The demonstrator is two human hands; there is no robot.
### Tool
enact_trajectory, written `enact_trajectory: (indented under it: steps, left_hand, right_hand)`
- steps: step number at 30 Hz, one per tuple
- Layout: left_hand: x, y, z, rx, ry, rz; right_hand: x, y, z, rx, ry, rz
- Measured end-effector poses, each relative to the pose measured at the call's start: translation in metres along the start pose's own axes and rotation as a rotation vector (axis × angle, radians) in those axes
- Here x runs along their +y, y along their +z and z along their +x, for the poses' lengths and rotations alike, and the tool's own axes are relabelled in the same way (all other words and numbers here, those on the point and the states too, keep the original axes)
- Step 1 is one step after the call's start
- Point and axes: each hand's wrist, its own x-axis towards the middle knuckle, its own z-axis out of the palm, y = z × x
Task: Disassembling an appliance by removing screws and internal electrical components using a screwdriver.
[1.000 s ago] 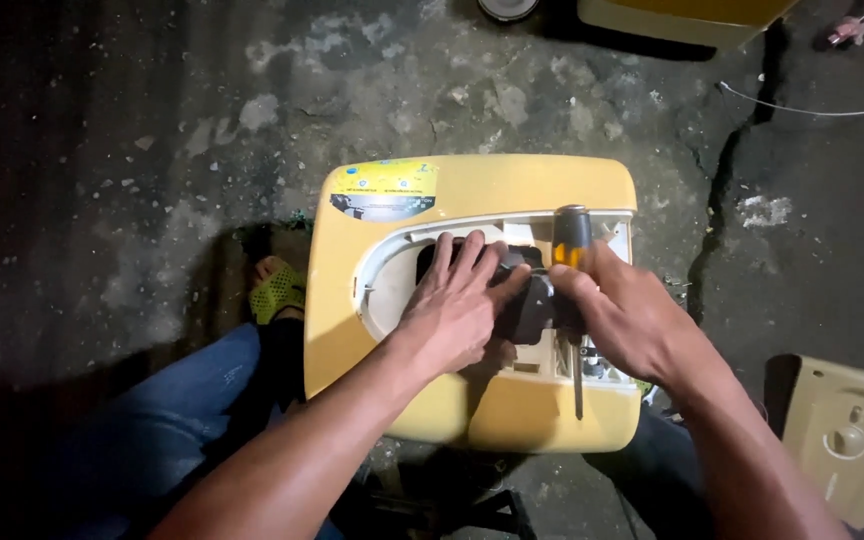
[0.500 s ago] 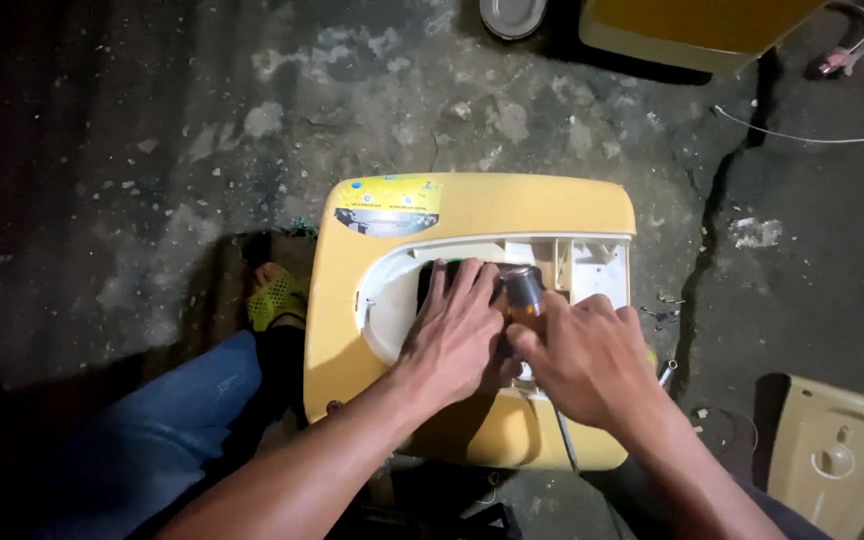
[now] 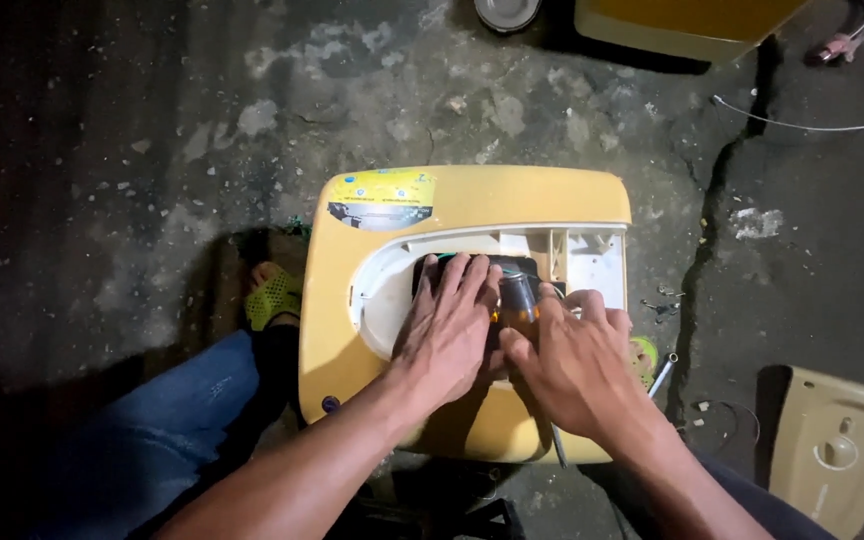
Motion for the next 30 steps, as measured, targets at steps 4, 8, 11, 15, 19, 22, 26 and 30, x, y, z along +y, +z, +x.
enact_trajectory:
  steps: [4,8,11,15,19,22,26,30]
  left_hand:
    - [-0.002,0.014,0.004,0.025,0.018,0.034]
    - [-0.003,0.029,0.013,0.018,0.011,0.009]
    - [-0.005,0.055,0.024,0.015,0.008,-0.029]
    - [-0.005,0.085,0.041,0.070,0.015,-0.179]
    - [-0.010,0.087,0.041,0.478,0.017,-0.011]
    - [-0.019,0.064,0.034,0.285,0.092,0.102]
    - [-0.007,0.029,0.025,0.535,0.243,-0.045]
    - [-0.012,-0.001,0.010,0.345,0.123,-0.077]
  right_hand:
    - [0.004,-0.003,-0.001,0.045,-0.020,0.017]
    - [0.008,0.012,0.004,0.031,-0.022,0.010]
    - [-0.007,0.001,-0.011,0.045,-0.061,0.104]
    - [-0.004,-0.021,-0.023,0.108,-0.113,0.253]
    - [0.019,-0.052,-0.032,0.184,-0.135,0.569]
    - [0.040,-0.082,-0.044,0.217,-0.026,0.728]
    - [0.091,-0.105,-0.071,0.591,-0.036,0.909]
    - [0.164,-0.086,-0.105,0.878,-0.059,1.442]
